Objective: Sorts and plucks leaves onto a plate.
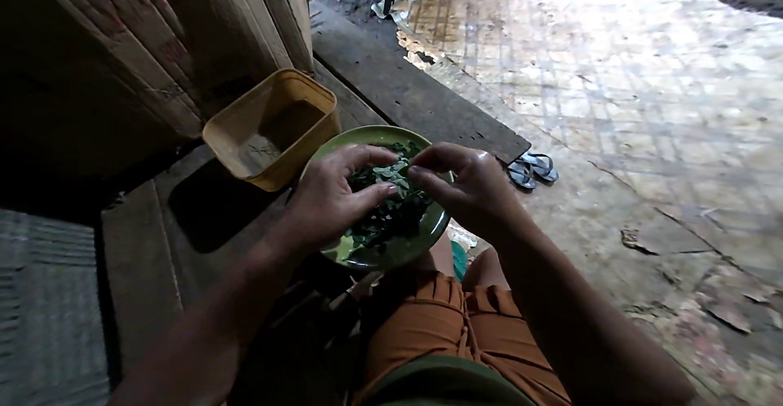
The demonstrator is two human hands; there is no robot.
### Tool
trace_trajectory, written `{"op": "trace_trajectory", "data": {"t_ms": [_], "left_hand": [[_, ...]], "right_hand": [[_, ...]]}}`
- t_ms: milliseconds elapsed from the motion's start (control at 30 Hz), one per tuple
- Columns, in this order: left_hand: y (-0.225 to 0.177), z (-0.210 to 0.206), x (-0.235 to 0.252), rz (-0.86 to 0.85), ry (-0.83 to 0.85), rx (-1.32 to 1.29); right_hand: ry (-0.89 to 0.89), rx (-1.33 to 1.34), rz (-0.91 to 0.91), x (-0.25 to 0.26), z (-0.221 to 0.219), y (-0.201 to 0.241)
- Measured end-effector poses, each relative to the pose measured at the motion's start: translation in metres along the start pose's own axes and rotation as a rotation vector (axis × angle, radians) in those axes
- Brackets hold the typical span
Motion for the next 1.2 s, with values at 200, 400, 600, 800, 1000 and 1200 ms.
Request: {"op": "trace_trajectory", "data": {"t_ms": [200,400,600,800,1000,1200], "left_hand": [[0.0,0.0,-0.002,-0.02,-0.092,0.106],[0.0,0.007,-0.001,-0.026,-0.11,0.141],[0.021,0.066,0.004,0.064,-0.314,0.382],[0.054,0.096,0.005,0.164,-0.334,0.64],[0.037,0.041,0.009,0.093,0.002,0.462],[0.046,-0.022,0.0,0.18,0.386,0.361]], "right_hand": [[0.037,0.01,0.046,0.003,-0.007,0.002],[0.056,0.003,0.08,0.006,-0.015,0.007],[0.053,-0.142,0.077,0.009,-0.013,0.008],[0.151,-0.247,0.112,0.006,-0.021,0.005],[0.135,-0.269,0.052,0.001,-0.013,0.0],[0.112,-0.261,0.013,-0.007,-0.005,-0.004]]}}
Point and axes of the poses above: each hand's wrist, its own x-axis towards the middle knuckle, its own z-axis out of the back of the hand, y = z × x, the point moved 9 cm from there along x, towards the middle knuckle, and after that the axes turned 7 degrees about x, right-handed, at the moved point
